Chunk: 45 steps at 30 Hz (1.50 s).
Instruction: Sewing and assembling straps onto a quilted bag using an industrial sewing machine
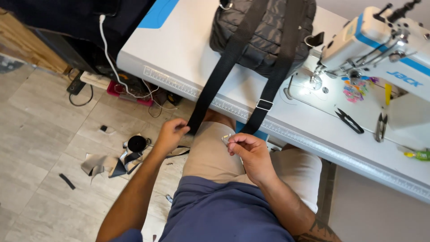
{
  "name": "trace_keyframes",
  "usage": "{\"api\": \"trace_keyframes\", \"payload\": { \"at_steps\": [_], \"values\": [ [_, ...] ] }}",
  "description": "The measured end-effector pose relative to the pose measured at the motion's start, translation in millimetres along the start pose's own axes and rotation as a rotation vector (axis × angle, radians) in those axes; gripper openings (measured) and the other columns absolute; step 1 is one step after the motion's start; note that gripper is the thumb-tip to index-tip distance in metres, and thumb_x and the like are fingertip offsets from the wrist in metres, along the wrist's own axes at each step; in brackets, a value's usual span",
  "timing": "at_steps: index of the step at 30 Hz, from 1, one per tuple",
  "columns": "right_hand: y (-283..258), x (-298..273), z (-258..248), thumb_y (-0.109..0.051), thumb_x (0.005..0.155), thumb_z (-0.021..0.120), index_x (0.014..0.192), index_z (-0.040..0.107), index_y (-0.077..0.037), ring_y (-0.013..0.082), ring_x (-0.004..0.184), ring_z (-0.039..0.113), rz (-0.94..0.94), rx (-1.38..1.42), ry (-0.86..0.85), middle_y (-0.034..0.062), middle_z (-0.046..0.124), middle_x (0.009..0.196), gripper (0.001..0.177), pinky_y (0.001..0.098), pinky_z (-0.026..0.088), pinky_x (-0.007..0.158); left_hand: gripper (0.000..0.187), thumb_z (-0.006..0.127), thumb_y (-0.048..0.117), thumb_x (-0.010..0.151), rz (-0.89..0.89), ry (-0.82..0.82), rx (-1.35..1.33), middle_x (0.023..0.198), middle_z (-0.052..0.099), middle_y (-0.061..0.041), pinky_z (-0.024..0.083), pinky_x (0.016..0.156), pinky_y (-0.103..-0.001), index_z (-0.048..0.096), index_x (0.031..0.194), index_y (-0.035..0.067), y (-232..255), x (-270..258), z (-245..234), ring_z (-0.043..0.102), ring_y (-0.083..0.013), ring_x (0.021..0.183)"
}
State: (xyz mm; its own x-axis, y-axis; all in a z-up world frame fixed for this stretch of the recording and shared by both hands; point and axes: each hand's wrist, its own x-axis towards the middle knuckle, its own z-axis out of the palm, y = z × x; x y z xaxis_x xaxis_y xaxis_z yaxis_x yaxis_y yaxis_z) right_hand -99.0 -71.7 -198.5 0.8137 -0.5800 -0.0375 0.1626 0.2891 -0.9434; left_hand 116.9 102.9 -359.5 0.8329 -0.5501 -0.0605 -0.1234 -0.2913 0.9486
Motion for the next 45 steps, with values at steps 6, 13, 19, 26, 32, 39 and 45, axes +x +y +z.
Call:
{"api": "trace_keyframes", "payload": {
  "at_steps": [6,13,19,26,32,39,45],
  "values": [
    [-44.5,-21.7,18.0,0.003,0.085,0.077,0.084,0.075,0.002,0.0321,0.110,0.068,-0.027,-0.214,-0.498,0.0242,0.071,0.120,0.002,0.0428,0.053,0.092,0.012,0.084,0.009,0.084,-0.016,-0.064,-0.301,0.078,0.068,-0.001,0.054,0.064,-0.023,0.076,0.092,0.005,132.5,-70.7,-19.2,0.062,-0.0088,0.072],
    [-77.7,-61.8,31.0,-0.014,0.093,0.075,0.090,0.075,-0.010,0.0128,0.080,0.065,0.031,-0.487,-0.737,0.0025,0.069,0.087,0.005,0.0261,0.051,0.074,0.008,0.073,0.009,0.090,0.215,-0.039,-0.391,0.089,0.075,-0.005,0.056,0.074,-0.024,0.074,0.097,0.004,218.9,-102.8,1.2,0.069,-0.0111,0.080],
    [-112.4,-61.3,14.5,-0.010,0.090,0.078,0.092,0.075,-0.005,0.0118,0.074,0.068,0.067,-0.320,-0.521,0.0054,0.074,0.085,0.006,0.0249,0.054,0.069,0.092,0.043,0.087,0.090,0.317,-0.612,-0.462,0.105,0.071,-0.007,0.055,0.084,-0.031,0.067,0.116,0.002,236.3,-149.5,-8.2,0.068,-0.0180,0.096],
    [-140.0,-21.9,34.7,-0.011,0.089,0.079,0.094,0.075,-0.004,0.0093,0.077,0.065,-0.049,-0.213,-0.440,0.0054,0.075,0.089,0.010,0.0226,0.050,0.070,0.034,0.048,0.035,0.107,0.636,-0.675,0.155,0.105,0.076,-0.009,0.056,0.080,-0.038,0.068,0.113,0.009,179.5,-187.3,-19.2,0.074,-0.0295,0.094],
    [-136.1,14.1,51.7,-0.014,0.091,0.077,0.096,0.075,-0.002,0.0118,0.081,0.070,0.097,-0.237,-0.713,0.0074,0.076,0.091,0.014,0.0251,0.060,0.077,0.030,0.038,0.020,0.107,0.830,-0.694,-0.069,0.082,0.064,-0.007,0.048,0.066,-0.042,0.063,0.098,0.007,247.9,-196.8,-25.4,0.062,-0.0319,0.070],
    [-128.9,-20.5,-12.3,-0.007,0.092,0.071,0.094,0.071,0.005,0.0273,0.068,0.077,0.107,-0.243,-0.197,0.0215,0.079,0.088,0.012,0.0322,0.060,0.061,0.050,0.050,0.038,0.105,0.254,-0.385,-0.962,0.061,0.062,-0.021,0.046,0.053,-0.035,0.063,0.087,-0.007,258.4,-188.6,-6.8,0.058,-0.0269,0.052],
    [-145.2,-78.3,-2.6,-0.021,0.096,0.066,0.097,0.074,-0.008,0.0189,0.079,0.076,-0.430,-0.823,-0.398,0.0036,0.078,0.085,0.016,0.0305,0.058,0.074,0.030,0.046,0.015,0.108,0.083,-0.274,-1.423,0.092,0.067,-0.019,0.057,0.073,-0.047,0.057,0.127,-0.006,274.1,-132.9,13.1,0.065,-0.0326,0.082]
  ]
}}
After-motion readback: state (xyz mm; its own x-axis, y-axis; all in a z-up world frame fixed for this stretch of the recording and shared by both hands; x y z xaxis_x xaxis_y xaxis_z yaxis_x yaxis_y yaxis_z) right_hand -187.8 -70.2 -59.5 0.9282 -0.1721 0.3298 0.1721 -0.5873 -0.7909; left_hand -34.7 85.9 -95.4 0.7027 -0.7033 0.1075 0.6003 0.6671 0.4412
